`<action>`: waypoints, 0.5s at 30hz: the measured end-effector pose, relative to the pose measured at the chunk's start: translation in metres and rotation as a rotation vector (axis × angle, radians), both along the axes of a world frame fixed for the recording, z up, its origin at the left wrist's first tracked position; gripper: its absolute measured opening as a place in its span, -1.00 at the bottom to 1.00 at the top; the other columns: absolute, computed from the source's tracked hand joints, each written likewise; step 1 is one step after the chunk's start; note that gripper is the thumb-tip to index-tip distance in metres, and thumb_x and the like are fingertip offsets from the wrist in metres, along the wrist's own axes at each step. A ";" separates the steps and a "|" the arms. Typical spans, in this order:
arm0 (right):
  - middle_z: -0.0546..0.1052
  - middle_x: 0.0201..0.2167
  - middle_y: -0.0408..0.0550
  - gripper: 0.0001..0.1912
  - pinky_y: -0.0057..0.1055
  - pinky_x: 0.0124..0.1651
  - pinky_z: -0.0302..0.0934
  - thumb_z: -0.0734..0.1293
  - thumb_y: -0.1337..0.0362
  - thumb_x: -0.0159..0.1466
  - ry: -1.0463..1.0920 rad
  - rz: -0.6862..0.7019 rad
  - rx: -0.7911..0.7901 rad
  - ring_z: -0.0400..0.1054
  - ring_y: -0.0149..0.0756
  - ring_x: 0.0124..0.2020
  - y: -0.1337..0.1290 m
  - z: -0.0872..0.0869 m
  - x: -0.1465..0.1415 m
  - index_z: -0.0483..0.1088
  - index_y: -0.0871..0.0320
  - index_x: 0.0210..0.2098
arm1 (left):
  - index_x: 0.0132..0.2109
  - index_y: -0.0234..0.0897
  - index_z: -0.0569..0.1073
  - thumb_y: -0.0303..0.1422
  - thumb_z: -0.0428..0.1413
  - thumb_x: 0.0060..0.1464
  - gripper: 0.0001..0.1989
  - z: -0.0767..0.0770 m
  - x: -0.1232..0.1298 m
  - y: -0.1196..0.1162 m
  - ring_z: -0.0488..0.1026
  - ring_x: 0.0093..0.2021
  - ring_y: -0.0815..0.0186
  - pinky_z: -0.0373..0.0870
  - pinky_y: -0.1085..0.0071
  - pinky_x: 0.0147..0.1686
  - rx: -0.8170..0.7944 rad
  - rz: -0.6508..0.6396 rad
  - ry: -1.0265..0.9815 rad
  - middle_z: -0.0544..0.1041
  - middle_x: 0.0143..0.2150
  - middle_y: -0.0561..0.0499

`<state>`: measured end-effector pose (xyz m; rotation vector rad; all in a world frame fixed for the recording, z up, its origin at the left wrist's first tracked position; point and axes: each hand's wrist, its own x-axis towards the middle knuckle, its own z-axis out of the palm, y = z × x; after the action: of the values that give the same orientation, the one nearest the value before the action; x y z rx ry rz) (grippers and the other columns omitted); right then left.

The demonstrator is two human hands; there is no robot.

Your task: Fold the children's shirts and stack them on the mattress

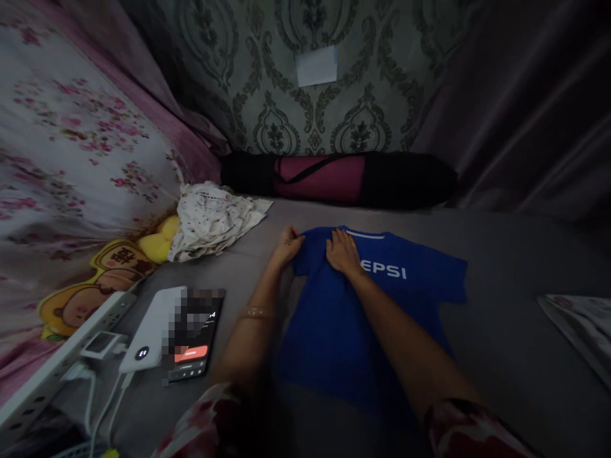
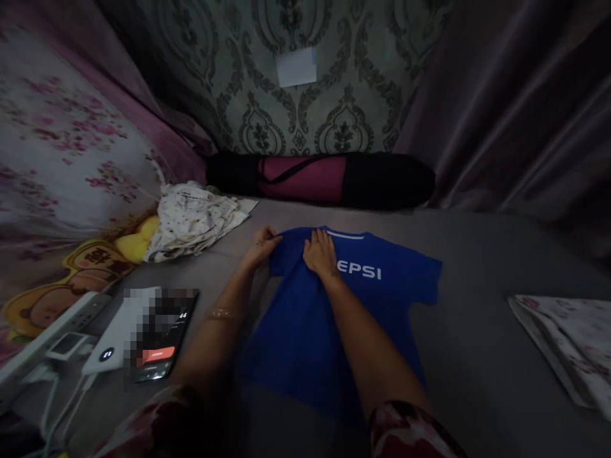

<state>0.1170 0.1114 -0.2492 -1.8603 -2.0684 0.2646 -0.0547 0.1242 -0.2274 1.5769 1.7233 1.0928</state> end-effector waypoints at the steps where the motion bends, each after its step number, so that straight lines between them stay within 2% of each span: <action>1: 0.10 0.35 0.18 -0.38 -0.23 0.37 -0.33 -0.05 0.15 0.41 0.006 -0.001 -0.002 -0.14 -0.10 0.39 -0.001 0.001 -0.001 0.06 0.44 0.32 | -0.32 -0.25 0.31 -0.47 0.11 -0.01 -0.89 0.003 -0.001 0.003 0.32 -0.34 0.36 0.27 0.46 -0.31 0.052 0.026 -0.002 0.32 -0.42 0.10; 3: 0.08 0.36 0.18 -0.34 -0.22 0.37 -0.34 -0.07 0.09 0.42 0.009 -0.003 -0.004 -0.16 -0.10 0.39 -0.002 0.001 -0.001 0.03 0.43 0.34 | -0.23 -0.27 0.36 -0.51 0.10 -0.03 -0.83 0.008 -0.002 0.010 0.35 -0.23 0.32 0.31 0.40 -0.19 0.111 0.035 -0.008 0.38 -0.29 0.03; 5: 0.05 0.37 0.19 -0.32 -0.20 0.37 -0.36 -0.07 0.04 0.42 -0.007 -0.002 -0.004 -0.19 -0.08 0.39 -0.003 0.001 -0.002 0.00 0.40 0.35 | -0.14 -0.27 0.40 -0.58 0.08 -0.09 -0.69 0.011 -0.005 0.017 0.37 -0.15 0.28 0.33 0.36 -0.12 0.118 -0.017 -0.005 0.38 -0.21 -0.01; 8: 0.01 0.38 0.20 -0.29 -0.16 0.36 -0.37 -0.06 -0.02 0.40 -0.050 0.008 -0.007 -0.22 -0.05 0.40 -0.004 0.000 -0.003 -0.02 0.33 0.37 | -0.08 -0.24 0.48 -0.69 0.01 -0.21 -0.49 0.012 -0.012 0.022 0.38 -0.07 0.25 0.32 0.33 -0.04 0.139 -0.110 0.048 0.37 -0.15 -0.04; 10: -0.01 0.39 0.19 -0.28 -0.14 0.35 -0.39 -0.06 -0.05 0.39 -0.077 0.012 -0.027 -0.24 -0.05 0.40 -0.004 0.001 -0.004 -0.01 0.29 0.37 | -0.05 -0.23 0.49 -0.72 0.00 -0.27 -0.40 0.010 -0.018 0.022 0.39 -0.04 0.24 0.32 0.33 -0.03 0.116 -0.127 0.075 0.38 -0.12 -0.05; 13: -0.04 0.40 0.19 -0.27 -0.13 0.35 -0.42 -0.08 -0.08 0.39 -0.101 0.014 -0.057 -0.27 -0.06 0.40 -0.003 0.001 -0.005 0.00 0.27 0.37 | -0.01 -0.27 0.47 -0.71 0.06 -0.29 -0.39 0.002 -0.023 0.019 0.42 -0.06 0.23 0.34 0.36 -0.09 -0.038 -0.028 0.032 0.44 -0.11 -0.06; 15: -0.05 0.40 0.18 -0.27 -0.13 0.35 -0.43 -0.08 -0.08 0.38 -0.104 0.013 -0.064 -0.28 -0.06 0.41 -0.003 0.001 -0.005 -0.01 0.27 0.37 | -0.05 -0.33 0.46 -0.65 0.15 -0.27 -0.48 -0.003 -0.024 0.016 0.45 -0.14 0.24 0.35 0.40 -0.18 -0.144 0.067 -0.020 0.49 -0.18 -0.05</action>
<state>0.1122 0.1089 -0.2483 -1.9368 -2.1651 0.2439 -0.0783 0.1404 -0.2301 1.4251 1.8099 0.9889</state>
